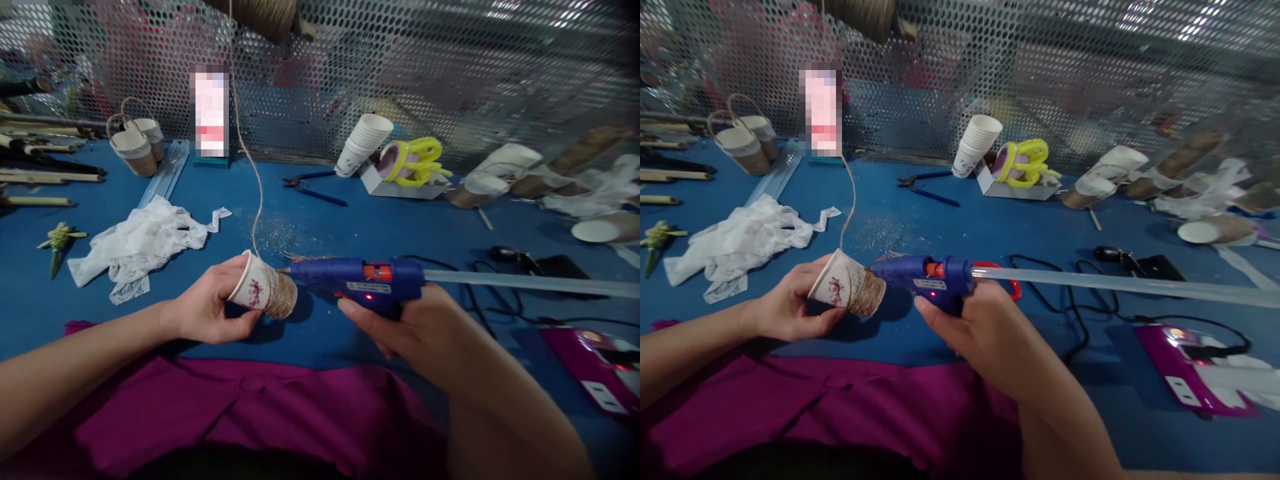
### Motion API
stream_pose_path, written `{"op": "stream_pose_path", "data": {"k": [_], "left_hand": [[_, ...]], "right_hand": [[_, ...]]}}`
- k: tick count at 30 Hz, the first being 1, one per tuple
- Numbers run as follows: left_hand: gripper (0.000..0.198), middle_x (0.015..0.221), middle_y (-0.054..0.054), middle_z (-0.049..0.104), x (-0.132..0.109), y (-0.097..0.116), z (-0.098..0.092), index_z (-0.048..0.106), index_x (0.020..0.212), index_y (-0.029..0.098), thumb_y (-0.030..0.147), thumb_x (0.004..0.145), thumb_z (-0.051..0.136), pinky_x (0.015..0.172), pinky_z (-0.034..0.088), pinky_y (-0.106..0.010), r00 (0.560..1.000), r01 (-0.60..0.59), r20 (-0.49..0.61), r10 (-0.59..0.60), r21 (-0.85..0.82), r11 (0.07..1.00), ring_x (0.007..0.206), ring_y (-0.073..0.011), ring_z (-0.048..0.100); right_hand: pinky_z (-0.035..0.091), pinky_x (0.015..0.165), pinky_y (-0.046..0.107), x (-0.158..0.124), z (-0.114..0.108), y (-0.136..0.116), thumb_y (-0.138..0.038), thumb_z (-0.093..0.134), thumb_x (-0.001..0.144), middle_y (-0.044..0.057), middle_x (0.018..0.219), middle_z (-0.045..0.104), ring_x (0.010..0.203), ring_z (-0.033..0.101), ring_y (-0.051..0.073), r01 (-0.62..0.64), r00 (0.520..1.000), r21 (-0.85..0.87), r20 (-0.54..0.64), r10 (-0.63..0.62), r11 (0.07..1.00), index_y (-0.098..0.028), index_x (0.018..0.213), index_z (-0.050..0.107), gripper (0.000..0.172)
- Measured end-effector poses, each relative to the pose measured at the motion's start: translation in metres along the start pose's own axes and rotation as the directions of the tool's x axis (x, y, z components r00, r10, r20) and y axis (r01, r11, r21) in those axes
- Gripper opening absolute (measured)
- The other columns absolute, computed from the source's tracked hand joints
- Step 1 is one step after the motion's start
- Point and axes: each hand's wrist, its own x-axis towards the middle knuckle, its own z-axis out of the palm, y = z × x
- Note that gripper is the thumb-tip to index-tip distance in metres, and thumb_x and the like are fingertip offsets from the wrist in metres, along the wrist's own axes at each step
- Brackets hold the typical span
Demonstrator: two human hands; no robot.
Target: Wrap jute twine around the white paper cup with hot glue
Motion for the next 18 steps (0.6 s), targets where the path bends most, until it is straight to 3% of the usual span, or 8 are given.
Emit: {"op": "stream_pose_path", "data": {"k": [9, 14, 18], "left_hand": [[0.009, 0.069, -0.005, 0.064, -0.002, -0.004, -0.001, 0.056, 0.065, 0.014, 0.012, 0.073, 0.051, 0.084, 0.044, -0.037, 0.987, 0.157, 0.050, -0.155, -0.026, 0.987, 0.073, -0.0161, 0.059], [0.011, 0.067, -0.003, 0.059, -0.002, -0.005, 0.000, 0.053, 0.063, 0.014, 0.014, 0.073, 0.051, 0.074, 0.046, -0.030, 0.975, 0.224, 0.020, -0.223, -0.032, 0.974, 0.069, -0.0141, 0.054], [0.008, 0.065, -0.001, 0.051, -0.003, -0.007, 0.001, 0.052, 0.064, 0.013, 0.016, 0.071, 0.052, 0.059, 0.044, -0.022, 0.924, 0.379, -0.020, -0.382, -0.075, 0.922, 0.061, -0.0106, 0.048]], "right_hand": [[0.032, 0.036, 0.022, -0.005, 0.005, 0.003, -0.039, 0.050, 0.080, -0.005, 0.039, 0.040, 0.036, 0.037, 0.008, 0.018, 0.999, 0.025, -0.048, -0.017, 1.000, -0.021, 0.050, 0.050, 0.035], [0.035, 0.036, 0.022, 0.002, 0.003, -0.001, -0.042, 0.052, 0.077, -0.005, 0.037, 0.044, 0.035, 0.042, 0.009, -0.162, 0.987, 0.146, 0.016, 0.162, 0.976, -0.021, 0.050, 0.049, 0.035], [0.040, 0.043, 0.025, 0.020, 0.001, 0.002, -0.044, 0.056, 0.075, -0.005, 0.039, 0.047, 0.039, 0.047, 0.011, -0.274, 0.953, 0.367, -0.018, 0.302, 0.889, -0.019, 0.064, 0.058, 0.027]]}}
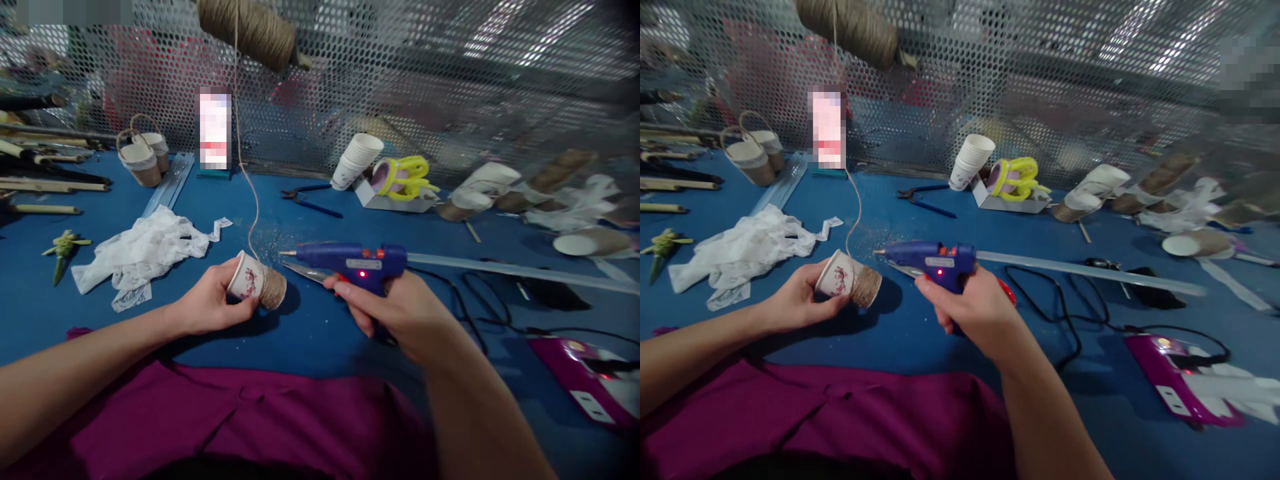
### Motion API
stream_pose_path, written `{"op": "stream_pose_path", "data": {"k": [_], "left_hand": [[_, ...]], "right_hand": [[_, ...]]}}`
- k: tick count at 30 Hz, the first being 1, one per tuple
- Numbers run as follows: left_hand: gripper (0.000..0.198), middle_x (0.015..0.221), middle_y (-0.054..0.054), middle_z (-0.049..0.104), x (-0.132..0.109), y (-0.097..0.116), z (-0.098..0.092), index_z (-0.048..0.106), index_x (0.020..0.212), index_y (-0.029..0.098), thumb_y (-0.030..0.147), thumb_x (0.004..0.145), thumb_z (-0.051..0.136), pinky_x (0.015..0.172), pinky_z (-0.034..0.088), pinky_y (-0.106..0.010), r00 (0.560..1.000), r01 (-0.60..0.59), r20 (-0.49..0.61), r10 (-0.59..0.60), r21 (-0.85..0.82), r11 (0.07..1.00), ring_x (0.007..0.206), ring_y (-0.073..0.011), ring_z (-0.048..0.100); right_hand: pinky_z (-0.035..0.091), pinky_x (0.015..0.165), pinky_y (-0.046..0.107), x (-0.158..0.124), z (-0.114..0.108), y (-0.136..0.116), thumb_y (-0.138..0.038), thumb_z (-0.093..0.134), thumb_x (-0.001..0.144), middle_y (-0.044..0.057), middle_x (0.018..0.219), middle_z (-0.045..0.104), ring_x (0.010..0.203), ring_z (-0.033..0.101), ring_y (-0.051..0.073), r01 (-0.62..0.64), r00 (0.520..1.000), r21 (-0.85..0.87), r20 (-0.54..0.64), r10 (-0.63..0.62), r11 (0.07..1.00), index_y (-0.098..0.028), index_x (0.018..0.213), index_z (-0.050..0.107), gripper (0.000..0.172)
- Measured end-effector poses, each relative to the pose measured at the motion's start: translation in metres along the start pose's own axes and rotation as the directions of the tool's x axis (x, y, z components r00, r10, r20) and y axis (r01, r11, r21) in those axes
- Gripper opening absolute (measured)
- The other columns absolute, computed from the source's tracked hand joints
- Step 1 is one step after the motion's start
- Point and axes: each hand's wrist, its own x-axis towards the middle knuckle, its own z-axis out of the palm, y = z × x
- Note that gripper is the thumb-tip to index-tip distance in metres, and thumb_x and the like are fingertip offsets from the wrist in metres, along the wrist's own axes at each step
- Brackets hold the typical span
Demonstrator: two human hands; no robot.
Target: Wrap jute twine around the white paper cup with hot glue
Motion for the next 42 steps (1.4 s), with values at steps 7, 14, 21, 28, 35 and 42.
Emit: {"op": "stream_pose_path", "data": {"k": [7, 14, 21, 28, 35, 42], "left_hand": [[0.013, 0.070, -0.002, 0.054, 0.000, -0.005, 0.002, 0.056, 0.076, 0.011, 0.023, 0.071, 0.054, 0.053, 0.043, -0.020, 0.987, 0.156, -0.012, -0.160, -0.150, 0.976, 0.061, -0.0099, 0.048], [0.016, 0.070, -0.002, 0.052, 0.000, -0.002, 0.003, 0.057, 0.078, 0.011, 0.024, 0.071, 0.053, 0.052, 0.042, -0.021, 0.989, 0.145, -0.017, -0.149, -0.144, 0.979, 0.060, -0.0102, 0.047], [0.008, 0.070, -0.003, 0.054, -0.001, 0.000, 0.003, 0.056, 0.069, 0.012, 0.019, 0.071, 0.053, 0.060, 0.045, -0.023, 0.998, 0.047, -0.030, -0.049, -0.066, 0.997, 0.065, -0.0117, 0.050], [0.010, 0.067, -0.002, 0.060, -0.005, 0.012, 0.009, 0.054, 0.063, 0.015, 0.009, 0.070, 0.050, 0.080, 0.045, -0.031, 0.963, -0.228, 0.139, 0.231, -0.038, 0.973, 0.069, -0.0133, 0.054], [0.010, 0.066, -0.002, 0.056, -0.007, 0.014, 0.009, 0.050, 0.060, 0.016, 0.011, 0.068, 0.050, 0.070, 0.045, -0.027, 0.961, -0.155, 0.225, 0.161, -0.042, 0.987, 0.067, -0.0129, 0.051], [0.009, 0.060, 0.004, 0.044, -0.007, 0.012, 0.006, 0.046, 0.063, 0.016, 0.013, 0.070, 0.050, 0.053, 0.037, -0.019, 0.975, 0.073, 0.222, -0.031, -0.185, 0.980, 0.055, -0.0076, 0.039]], "right_hand": [[0.041, 0.052, 0.028, 0.047, 0.000, 0.027, -0.048, 0.052, 0.077, 0.007, 0.066, 0.064, 0.061, 0.059, 0.019, -0.123, 0.936, -0.277, -0.351, 0.019, 0.953, -0.015, 0.072, 0.057, 0.034], [0.045, 0.055, 0.029, 0.072, 0.013, 0.040, -0.041, 0.052, 0.079, 0.012, 0.067, 0.067, 0.061, 0.063, 0.021, -0.191, 0.925, -0.322, -0.375, 0.060, 0.927, -0.008, 0.093, 0.058, 0.036], [0.037, 0.087, 0.045, 0.072, 0.018, 0.039, -0.032, 0.052, 0.080, 0.021, 0.100, 0.063, 0.102, 0.054, 0.033, -0.106, 0.903, -0.433, -0.418, -0.095, 0.895, -0.010, 0.091, 0.063, 0.027], [0.041, 0.092, 0.032, 0.039, 0.042, -0.001, -0.038, 0.036, 0.090, 0.006, 0.103, 0.064, 0.101, 0.057, 0.016, 0.369, 0.923, -0.028, 0.127, -0.363, 0.929, -0.018, 0.093, 0.064, 0.034], [0.041, 0.090, 0.032, 0.023, 0.058, -0.004, -0.028, 0.063, 0.074, 0.003, 0.113, 0.057, 0.108, 0.053, 0.015, 0.177, 0.889, 0.560, 0.261, -0.376, 0.809, -0.021, 0.079, 0.064, 0.009], [0.043, 0.070, 0.027, 0.021, 0.050, -0.001, -0.028, 0.065, 0.071, -0.001, 0.077, 0.059, 0.073, 0.053, 0.011, 0.269, 0.954, 0.422, 0.009, -0.300, 0.866, -0.019, 0.068, 0.063, 0.009]]}}
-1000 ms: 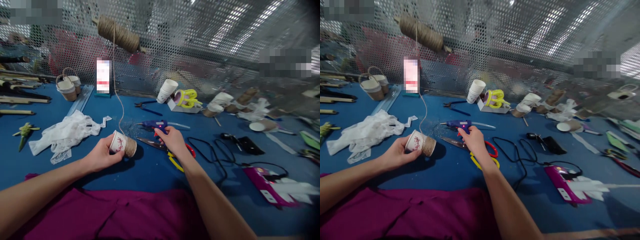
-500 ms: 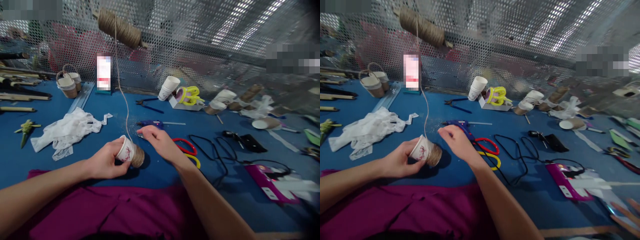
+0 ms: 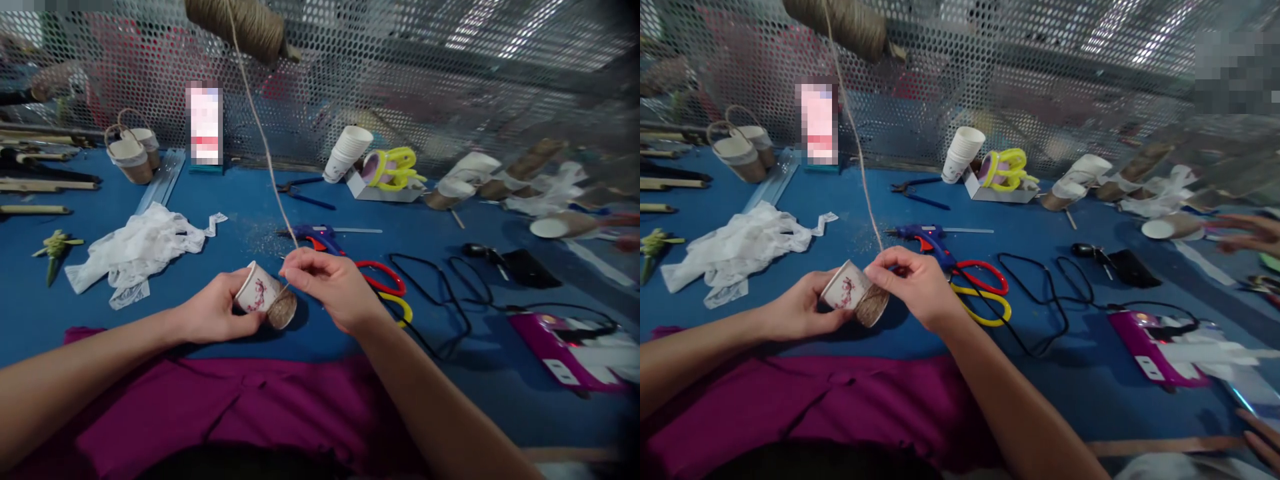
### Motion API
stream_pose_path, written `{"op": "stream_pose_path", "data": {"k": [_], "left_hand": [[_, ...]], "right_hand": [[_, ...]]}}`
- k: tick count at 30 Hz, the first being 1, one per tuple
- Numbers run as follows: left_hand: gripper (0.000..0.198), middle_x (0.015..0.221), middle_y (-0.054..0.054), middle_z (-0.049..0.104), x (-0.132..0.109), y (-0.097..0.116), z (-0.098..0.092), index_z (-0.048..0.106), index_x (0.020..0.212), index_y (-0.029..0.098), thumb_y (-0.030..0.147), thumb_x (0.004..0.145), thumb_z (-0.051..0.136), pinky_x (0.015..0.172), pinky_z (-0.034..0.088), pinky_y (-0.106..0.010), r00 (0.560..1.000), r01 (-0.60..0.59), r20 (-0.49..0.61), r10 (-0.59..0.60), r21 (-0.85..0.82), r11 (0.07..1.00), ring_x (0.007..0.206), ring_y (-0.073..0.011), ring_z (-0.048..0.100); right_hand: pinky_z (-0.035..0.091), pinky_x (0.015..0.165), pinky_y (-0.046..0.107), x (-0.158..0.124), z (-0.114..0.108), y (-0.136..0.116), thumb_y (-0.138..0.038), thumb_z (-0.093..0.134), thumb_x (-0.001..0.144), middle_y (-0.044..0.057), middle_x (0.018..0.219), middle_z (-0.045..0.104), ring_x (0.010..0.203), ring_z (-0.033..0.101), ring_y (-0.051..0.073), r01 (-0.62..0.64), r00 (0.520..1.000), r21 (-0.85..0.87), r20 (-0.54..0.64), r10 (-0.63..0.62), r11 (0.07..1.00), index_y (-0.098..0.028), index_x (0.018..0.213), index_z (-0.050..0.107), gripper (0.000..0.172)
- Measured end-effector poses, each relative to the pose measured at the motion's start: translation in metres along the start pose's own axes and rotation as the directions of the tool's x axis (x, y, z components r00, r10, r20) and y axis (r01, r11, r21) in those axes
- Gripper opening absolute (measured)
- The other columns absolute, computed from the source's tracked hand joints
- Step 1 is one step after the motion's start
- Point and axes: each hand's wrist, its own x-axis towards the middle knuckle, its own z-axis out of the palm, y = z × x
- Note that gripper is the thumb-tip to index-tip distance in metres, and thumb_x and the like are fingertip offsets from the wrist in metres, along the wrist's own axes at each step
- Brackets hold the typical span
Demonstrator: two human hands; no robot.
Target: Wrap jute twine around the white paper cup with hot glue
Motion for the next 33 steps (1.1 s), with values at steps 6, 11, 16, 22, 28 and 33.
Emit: {"op": "stream_pose_path", "data": {"k": [6, 11, 16, 22, 28, 33], "left_hand": [[0.008, 0.058, 0.006, 0.039, -0.001, 0.001, -0.001, 0.048, 0.066, 0.014, 0.017, 0.072, 0.053, 0.045, 0.031, -0.016, 0.995, 0.099, 0.044, -0.095, -0.113, 0.989, 0.049, -0.0048, 0.032], [0.016, 0.061, 0.004, 0.047, -0.001, 0.004, -0.001, 0.045, 0.059, 0.014, 0.015, 0.073, 0.053, 0.048, 0.032, -0.018, 0.999, -0.015, 0.029, 0.016, -0.060, 0.998, 0.052, -0.0054, 0.036], [0.015, 0.062, 0.002, 0.052, -0.001, 0.005, -0.001, 0.049, 0.059, 0.014, 0.011, 0.073, 0.054, 0.057, 0.035, -0.021, 0.992, -0.123, 0.019, 0.123, -0.009, 0.992, 0.060, -0.0082, 0.044], [0.016, 0.060, 0.002, 0.054, -0.001, 0.006, -0.001, 0.049, 0.058, 0.015, 0.010, 0.073, 0.054, 0.068, 0.039, -0.024, 0.975, -0.220, -0.011, 0.221, 0.033, 0.975, 0.062, -0.0091, 0.047], [0.012, 0.059, 0.001, 0.056, -0.001, 0.007, 0.000, 0.053, 0.059, 0.014, 0.008, 0.070, 0.056, 0.069, 0.041, -0.024, 0.953, -0.298, -0.036, 0.301, 0.064, 0.952, 0.062, -0.0096, 0.048], [0.011, 0.060, 0.000, 0.059, -0.002, 0.006, 0.000, 0.054, 0.062, 0.014, 0.007, 0.069, 0.056, 0.072, 0.042, -0.026, 0.932, -0.352, -0.060, 0.356, 0.074, 0.933, 0.061, -0.0100, 0.050]], "right_hand": [[0.039, 0.059, 0.027, -0.001, -0.004, 0.000, -0.034, 0.065, 0.069, 0.000, 0.065, 0.060, 0.061, 0.049, 0.012, -0.031, 0.994, -0.264, -0.112, 0.001, 0.964, -0.018, 0.066, 0.061, 0.017], [0.036, 0.051, 0.025, 0.000, 0.000, 0.001, -0.037, 0.065, 0.069, -0.003, 0.059, 0.053, 0.052, 0.042, 0.009, -0.081, 0.991, -0.288, -0.125, 0.046, 0.954, -0.017, 0.063, 0.056, 0.022], [0.033, 0.048, 0.024, 0.000, 0.002, 0.002, -0.037, 0.061, 0.072, -0.004, 0.056, 0.048, 0.050, 0.038, 0.008, -0.088, 0.991, -0.248, -0.119, 0.060, 0.965, -0.017, 0.063, 0.054, 0.023], [0.031, 0.047, 0.024, 0.000, 0.005, 0.003, -0.039, 0.059, 0.073, -0.005, 0.055, 0.045, 0.050, 0.037, 0.008, -0.095, 0.993, -0.244, -0.086, 0.076, 0.965, -0.018, 0.061, 0.052, 0.026], [0.031, 0.048, 0.024, -0.002, 0.009, 0.004, -0.037, 0.057, 0.074, -0.005, 0.057, 0.045, 0.051, 0.037, 0.008, -0.087, 0.995, -0.211, -0.068, 0.074, 0.974, -0.018, 0.064, 0.051, 0.023], [0.033, 0.051, 0.024, -0.004, 0.012, 0.005, -0.036, 0.054, 0.078, -0.004, 0.061, 0.045, 0.055, 0.039, 0.009, -0.091, 0.995, -0.186, -0.043, 0.085, 0.978, -0.019, 0.067, 0.047, 0.021]]}}
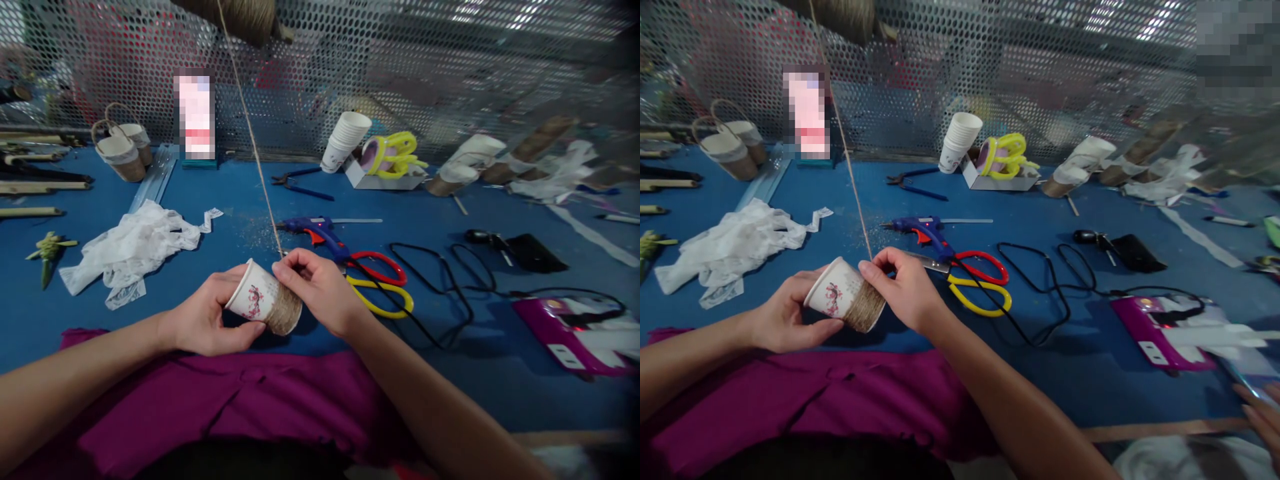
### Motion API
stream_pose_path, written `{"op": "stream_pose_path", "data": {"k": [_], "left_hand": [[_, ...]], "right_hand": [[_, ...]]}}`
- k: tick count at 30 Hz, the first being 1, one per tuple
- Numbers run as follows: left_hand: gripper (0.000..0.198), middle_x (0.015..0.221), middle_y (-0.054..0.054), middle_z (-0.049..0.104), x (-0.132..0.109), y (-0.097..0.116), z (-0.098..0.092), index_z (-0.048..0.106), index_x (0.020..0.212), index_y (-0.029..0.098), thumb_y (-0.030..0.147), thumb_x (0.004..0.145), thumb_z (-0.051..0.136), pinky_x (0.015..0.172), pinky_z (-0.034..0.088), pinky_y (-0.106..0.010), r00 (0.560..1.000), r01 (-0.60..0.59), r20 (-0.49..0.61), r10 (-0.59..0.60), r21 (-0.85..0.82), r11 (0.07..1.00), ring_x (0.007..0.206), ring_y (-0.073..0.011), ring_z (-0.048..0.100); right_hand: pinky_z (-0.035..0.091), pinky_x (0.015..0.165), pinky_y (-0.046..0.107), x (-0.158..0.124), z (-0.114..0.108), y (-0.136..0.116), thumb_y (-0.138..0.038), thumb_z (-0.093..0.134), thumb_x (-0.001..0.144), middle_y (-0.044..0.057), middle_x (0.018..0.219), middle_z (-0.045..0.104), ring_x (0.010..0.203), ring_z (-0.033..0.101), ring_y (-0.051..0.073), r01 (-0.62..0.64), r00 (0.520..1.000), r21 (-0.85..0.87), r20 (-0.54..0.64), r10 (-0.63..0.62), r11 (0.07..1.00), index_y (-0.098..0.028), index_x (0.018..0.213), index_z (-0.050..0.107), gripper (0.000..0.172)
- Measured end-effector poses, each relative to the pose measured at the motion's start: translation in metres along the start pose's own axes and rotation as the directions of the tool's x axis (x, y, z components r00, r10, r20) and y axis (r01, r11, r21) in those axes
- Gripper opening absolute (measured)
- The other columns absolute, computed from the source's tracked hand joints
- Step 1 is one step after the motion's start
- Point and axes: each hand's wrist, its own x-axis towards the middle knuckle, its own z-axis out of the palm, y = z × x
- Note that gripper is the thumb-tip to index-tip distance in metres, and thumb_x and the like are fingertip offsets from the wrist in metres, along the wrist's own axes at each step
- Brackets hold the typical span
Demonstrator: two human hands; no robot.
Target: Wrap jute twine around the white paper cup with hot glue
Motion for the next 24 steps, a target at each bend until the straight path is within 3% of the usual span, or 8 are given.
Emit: {"op": "stream_pose_path", "data": {"k": [13, 15, 17, 19, 21, 24], "left_hand": [[0.010, 0.060, 0.000, 0.059, 0.0000, -0.0016, -0.0003, 0.053, 0.061, 0.015, 0.010, 0.070, 0.056, 0.076, 0.042, -0.030, 0.999, -0.035, 0.004, 0.035, 0.031, 0.999, 0.062, -0.0113, 0.050], [0.011, 0.060, -0.001, 0.058, 0.0001, -0.0016, -0.0013, 0.053, 0.060, 0.015, 0.012, 0.071, 0.056, 0.073, 0.042, -0.029, 1.000, -0.001, 0.015, 0.000, 0.051, 0.999, 0.063, -0.0122, 0.049], [0.013, 0.061, -0.001, 0.055, 0.0005, -0.0012, -0.0028, 0.053, 0.060, 0.014, 0.017, 0.072, 0.058, 0.067, 0.042, -0.027, 0.993, 0.112, 0.015, -0.114, 0.063, 0.992, 0.064, -0.0126, 0.047], [0.013, 0.066, -0.001, 0.054, 0.0015, -0.0004, -0.0041, 0.056, 0.066, 0.013, 0.024, 0.073, 0.059, 0.062, 0.040, -0.025, 0.945, 0.326, 0.025, -0.326, -0.015, 0.945, 0.064, -0.0122, 0.046], [0.019, 0.071, -0.001, 0.055, 0.0029, 0.0006, -0.0042, 0.058, 0.076, 0.012, 0.031, 0.073, 0.060, 0.059, 0.039, -0.024, 0.838, 0.545, 0.082, -0.540, -0.184, 0.818, 0.063, -0.0113, 0.047], [0.023, 0.068, 0.000, 0.056, 0.0054, 0.0021, -0.0017, 0.058, 0.078, 0.011, 0.033, 0.069, 0.063, 0.060, 0.040, -0.024, 0.701, 0.687, 0.152, -0.697, -0.405, 0.603, 0.060, -0.0099, 0.048]], "right_hand": [[0.034, 0.057, 0.026, -0.0041, 0.0065, -0.0003, -0.033, 0.037, 0.088, -0.003, 0.063, 0.045, 0.059, 0.042, 0.011, 0.014, 1.000, -0.244, -0.008, -0.017, 0.970, -0.021, 0.071, 0.041, 0.021], [0.034, 0.056, 0.026, -0.0036, 0.0055, 0.0003, -0.033, 0.037, 0.088, -0.003, 0.062, 0.044, 0.058, 0.041, 0.011, 0.037, 0.999, -0.258, -0.026, -0.046, 0.965, -0.021, 0.070, 0.040, 0.022], [0.034, 0.055, 0.026, -0.0037, 0.0049, 0.0012, -0.032, 0.037, 0.088, -0.003, 0.062, 0.044, 0.057, 0.040, 0.011, 0.077, 0.994, -0.304, -0.048, -0.096, 0.950, -0.021, 0.070, 0.039, 0.021], [0.034, 0.056, 0.027, -0.0048, 0.0052, 0.0019, -0.031, 0.037, 0.088, -0.002, 0.064, 0.045, 0.058, 0.040, 0.012, 0.131, 0.984, -0.383, -0.064, -0.167, 0.915, -0.022, 0.070, 0.037, 0.021], [0.035, 0.058, 0.028, -0.0065, 0.0066, 0.0021, -0.030, 0.037, 0.088, 0.000, 0.067, 0.045, 0.060, 0.042, 0.013, 0.184, 0.969, -0.471, -0.061, -0.240, 0.862, -0.022, 0.071, 0.036, 0.019], [0.036, 0.059, 0.029, -0.0094, 0.0101, 0.0016, -0.030, 0.036, 0.088, 0.002, 0.071, 0.046, 0.063, 0.044, 0.014, 0.236, 0.950, -0.578, -0.030, -0.309, 0.781, -0.022, 0.072, 0.035, 0.018]]}}
